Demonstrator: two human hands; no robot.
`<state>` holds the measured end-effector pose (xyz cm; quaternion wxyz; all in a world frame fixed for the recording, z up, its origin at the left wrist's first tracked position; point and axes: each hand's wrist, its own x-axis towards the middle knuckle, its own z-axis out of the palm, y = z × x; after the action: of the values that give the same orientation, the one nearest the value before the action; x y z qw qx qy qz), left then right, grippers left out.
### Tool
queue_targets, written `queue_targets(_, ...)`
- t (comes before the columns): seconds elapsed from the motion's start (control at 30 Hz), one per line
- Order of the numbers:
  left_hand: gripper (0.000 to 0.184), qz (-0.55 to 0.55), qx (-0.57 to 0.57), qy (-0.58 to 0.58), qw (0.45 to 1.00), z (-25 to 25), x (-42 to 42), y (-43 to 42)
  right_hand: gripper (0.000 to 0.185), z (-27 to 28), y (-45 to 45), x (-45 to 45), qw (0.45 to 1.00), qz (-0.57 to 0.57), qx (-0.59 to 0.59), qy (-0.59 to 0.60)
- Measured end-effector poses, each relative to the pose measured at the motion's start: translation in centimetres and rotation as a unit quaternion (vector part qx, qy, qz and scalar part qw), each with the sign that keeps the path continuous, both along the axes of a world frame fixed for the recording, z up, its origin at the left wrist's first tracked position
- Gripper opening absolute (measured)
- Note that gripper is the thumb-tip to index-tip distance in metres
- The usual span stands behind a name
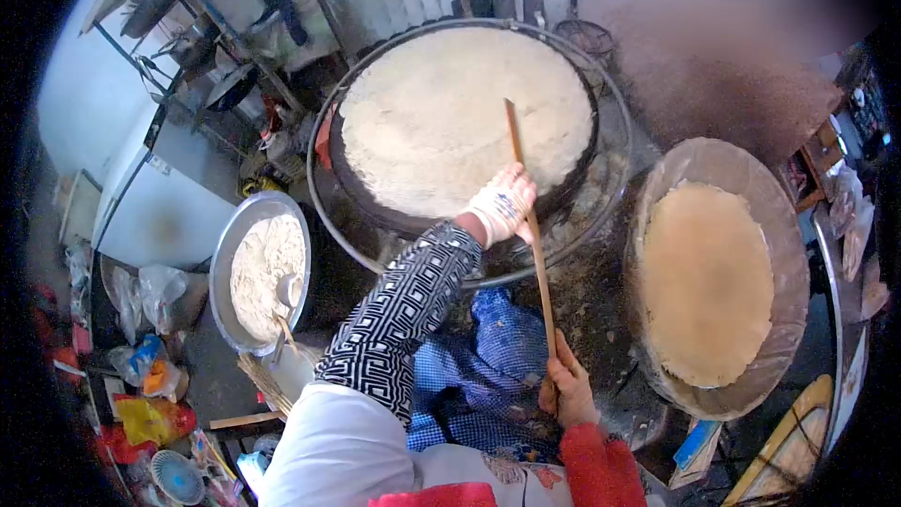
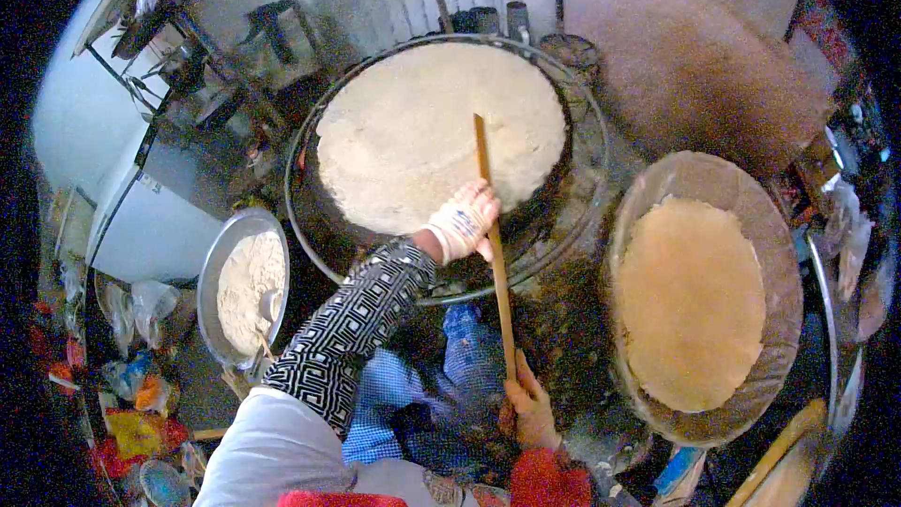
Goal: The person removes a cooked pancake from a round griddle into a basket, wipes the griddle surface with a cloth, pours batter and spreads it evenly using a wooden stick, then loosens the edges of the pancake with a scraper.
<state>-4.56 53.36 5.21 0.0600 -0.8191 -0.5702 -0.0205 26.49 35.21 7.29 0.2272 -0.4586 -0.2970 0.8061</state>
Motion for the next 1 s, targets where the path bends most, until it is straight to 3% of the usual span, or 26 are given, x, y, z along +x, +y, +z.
queue_targets(0.3,0.098,0.151,0.020,-0.051,0.987,1.0,-14.5,-7.5,0.061,-1.3,3.7,-10.4,0.984,0.153,0.082,0.025)
queue_targets(0.4,0.104,0.196,0.014,-0.052,0.979,0.5,-18.7,-11.7,0.059,-2.1,2.9,-13.6,0.978,0.189,0.090,0.016)
queue_targets(0.47,0.106,0.247,-0.004,-0.027,0.969,1.2,-20.0,-14.9,0.058,-2.9,2.2,-14.9,0.961,0.228,0.159,0.008)
queue_targets(0.57,0.102,0.288,0.015,-0.017,0.957,1.8,-20.4,-20.6,0.057,-4.8,1.4,-15.7,0.880,0.298,0.358,-0.090)
queue_targets(0.67,0.112,0.279,0.060,0.010,0.959,-0.1,-17.6,-23.0,0.068,-0.6,0.5,-11.3,0.855,0.365,0.346,-0.129)
queue_targets(0.7,0.120,0.270,0.044,0.036,0.961,2.0,-14.5,-21.3,0.066,-1.1,-0.2,-8.6,0.869,0.324,0.346,-0.138)
queue_targets(0.73,0.119,0.241,0.035,-0.038,0.969,5.0,-10.4,-18.5,0.065,-1.8,-1.2,-5.8,0.880,0.287,0.348,-0.148)
queue_targets(0.77,0.114,0.145,0.111,-0.088,0.979,4.2,-8.4,-15.8,0.066,-0.5,-2.0,-3.2,0.901,0.246,0.302,-0.194)
queue_targets(0.8,0.112,0.075,0.106,-0.115,0.985,4.6,-5.7,-12.5,0.067,0.6,-2.7,-1.2,0.916,0.203,0.253,-0.237)
queue_targets(0.87,0.109,-0.066,0.077,-0.163,0.981,5.5,-0.4,-5.7,0.066,-0.9,-5.6,1.2,0.947,0.038,0.254,-0.192)
queue_targets(0.9,0.108,-0.099,0.085,-0.174,0.976,3.7,1.7,-3.5,0.066,-1.1,-5.9,1.4,0.959,-0.001,0.224,-0.175)
queue_targets(0.93,0.109,-0.079,-0.025,-0.090,0.992,2.2,3.6,-1.7,0.065,-1.4,-6.3,1.6,0.967,-0.041,0.194,-0.158)
queue_targets(1.0,0.109,-0.057,-0.034,-0.065,0.996,1.2,3.9,-0.9,0.065,-1.3,-5.7,1.2,0.987,-0.024,0.081,-0.135)
